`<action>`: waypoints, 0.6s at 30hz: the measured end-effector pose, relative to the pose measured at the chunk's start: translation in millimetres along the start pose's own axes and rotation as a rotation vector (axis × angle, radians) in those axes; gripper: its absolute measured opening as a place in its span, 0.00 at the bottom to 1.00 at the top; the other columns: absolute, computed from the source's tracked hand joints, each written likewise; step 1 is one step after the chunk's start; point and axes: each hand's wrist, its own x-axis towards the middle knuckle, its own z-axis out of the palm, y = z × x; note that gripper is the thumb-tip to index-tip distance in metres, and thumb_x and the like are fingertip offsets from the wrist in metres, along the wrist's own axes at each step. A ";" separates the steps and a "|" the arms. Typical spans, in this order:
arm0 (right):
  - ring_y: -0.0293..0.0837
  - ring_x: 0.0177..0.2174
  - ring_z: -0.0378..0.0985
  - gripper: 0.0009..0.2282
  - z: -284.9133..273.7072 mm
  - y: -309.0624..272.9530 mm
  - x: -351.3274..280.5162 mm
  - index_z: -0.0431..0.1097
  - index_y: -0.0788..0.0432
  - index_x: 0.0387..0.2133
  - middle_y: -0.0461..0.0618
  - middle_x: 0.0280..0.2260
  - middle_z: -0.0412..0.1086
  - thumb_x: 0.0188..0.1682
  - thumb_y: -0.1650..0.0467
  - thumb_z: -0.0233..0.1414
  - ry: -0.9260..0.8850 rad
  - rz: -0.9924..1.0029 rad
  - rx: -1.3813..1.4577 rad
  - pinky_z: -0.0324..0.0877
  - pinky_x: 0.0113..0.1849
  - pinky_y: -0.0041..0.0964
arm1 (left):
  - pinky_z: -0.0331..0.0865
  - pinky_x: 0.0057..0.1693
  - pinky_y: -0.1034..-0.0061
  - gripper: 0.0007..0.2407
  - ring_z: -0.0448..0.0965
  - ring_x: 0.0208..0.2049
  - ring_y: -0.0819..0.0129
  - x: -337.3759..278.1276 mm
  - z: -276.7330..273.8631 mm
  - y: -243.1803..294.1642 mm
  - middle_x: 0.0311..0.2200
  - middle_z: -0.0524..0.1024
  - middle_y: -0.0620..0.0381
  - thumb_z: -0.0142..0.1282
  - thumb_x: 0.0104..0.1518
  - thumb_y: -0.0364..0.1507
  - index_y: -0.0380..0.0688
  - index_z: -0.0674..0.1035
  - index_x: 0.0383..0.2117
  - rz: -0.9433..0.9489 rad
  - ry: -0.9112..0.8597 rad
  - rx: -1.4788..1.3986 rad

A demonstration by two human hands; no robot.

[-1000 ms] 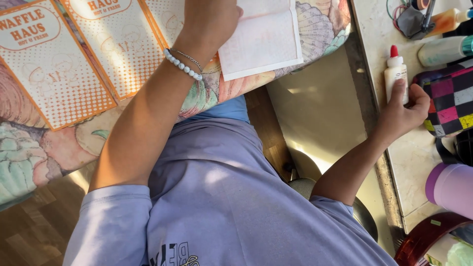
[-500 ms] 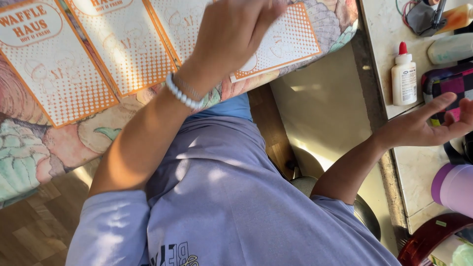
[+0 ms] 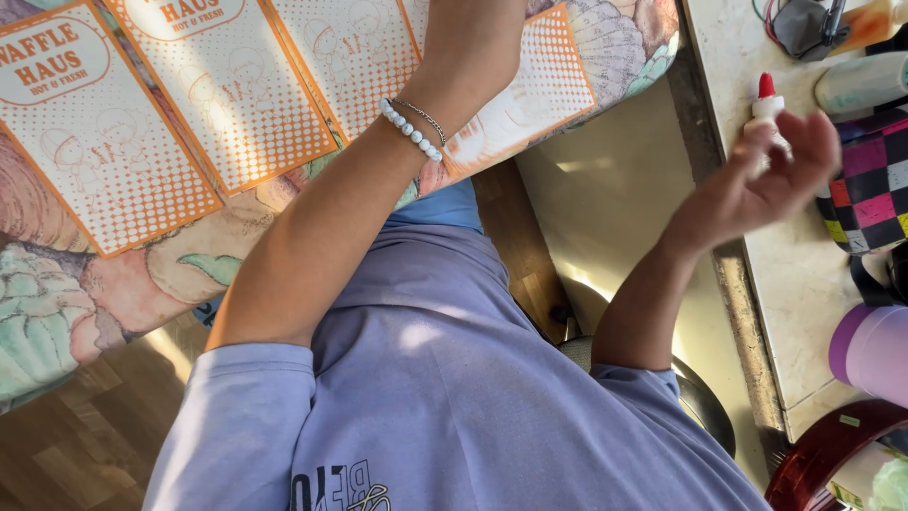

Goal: Applying glue to paper templates and folding them to assemble paper bags

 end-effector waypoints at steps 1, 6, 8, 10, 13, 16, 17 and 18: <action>0.46 0.39 0.72 0.12 9.9 -0.8 -3.4 0.66 0.56 0.52 0.55 0.41 0.70 0.58 0.80 0.52 -0.069 0.094 0.046 0.71 0.41 0.38 | 0.60 0.28 0.65 0.13 0.73 0.22 0.63 0.2 -2.4 -0.1 0.21 0.75 0.64 0.53 0.35 0.16 0.52 0.78 0.24 -0.051 -0.010 -0.088; 0.49 0.52 0.73 0.21 59.2 -28.7 -22.8 0.60 0.50 0.62 0.54 0.52 0.70 0.60 0.74 0.61 -0.270 0.297 0.233 0.73 0.52 0.40 | 0.63 0.30 0.66 0.07 0.78 0.22 0.66 -2.1 -32.6 11.4 0.18 0.80 0.68 0.58 0.38 0.21 0.53 0.80 0.18 -0.198 -0.033 -0.341; 0.53 0.64 0.71 0.29 73.8 -37.2 -36.2 0.52 0.52 0.68 0.61 0.62 0.68 0.60 0.80 0.62 -0.323 0.512 0.646 0.68 0.65 0.50 | 0.63 0.34 0.75 0.09 0.69 0.22 0.75 -6.6 -71.5 30.3 0.20 0.71 0.67 0.62 0.50 0.20 0.51 0.74 0.23 -0.331 0.064 -0.631; 0.49 0.54 0.73 0.32 86.1 -48.9 -37.9 0.53 0.52 0.69 0.62 0.57 0.72 0.57 0.79 0.65 -0.283 0.597 0.719 0.70 0.58 0.45 | 0.68 0.38 0.77 0.06 0.73 0.28 0.75 -18.1 -95.4 38.2 0.25 0.73 0.65 0.60 0.54 0.21 0.48 0.74 0.27 -0.339 0.069 -0.745; 0.42 0.42 0.74 0.36 101.7 -71.6 -29.9 0.54 0.54 0.70 0.60 0.43 0.78 0.52 0.80 0.67 -0.223 0.731 0.822 0.72 0.53 0.39 | 0.73 0.43 0.83 0.03 0.76 0.35 0.77 -35.8 -132.8 43.8 0.32 0.76 0.64 0.58 0.61 0.24 0.46 0.75 0.34 -0.384 0.049 -0.949; 0.37 0.32 0.68 0.37 106.3 -97.9 -19.4 0.54 0.57 0.71 0.54 0.44 0.79 0.52 0.84 0.68 -0.260 0.688 0.796 0.68 0.44 0.34 | 0.75 0.49 0.84 0.07 0.79 0.42 0.77 -46.7 -172.2 49.3 0.39 0.78 0.62 0.59 0.64 0.29 0.45 0.74 0.43 -0.391 0.052 -1.029; 0.35 0.26 0.62 0.37 106.8 -107.6 -16.6 0.55 0.57 0.71 0.50 0.54 0.78 0.53 0.86 0.68 -0.308 0.597 0.730 0.63 0.33 0.29 | 0.78 0.54 0.82 0.12 0.83 0.47 0.75 -49.4 -186.3 51.4 0.45 0.81 0.59 0.61 0.64 0.32 0.45 0.73 0.49 -0.359 0.070 -1.025; 0.35 0.26 0.62 0.37 106.5 -111.2 -19.4 0.55 0.57 0.71 0.50 0.54 0.78 0.53 0.86 0.68 -0.318 0.595 0.745 0.63 0.33 0.29 | 0.78 0.54 0.82 0.12 0.83 0.47 0.75 -51.4 -193.8 50.9 0.45 0.81 0.59 0.61 0.64 0.32 0.45 0.73 0.49 -0.363 0.084 -1.014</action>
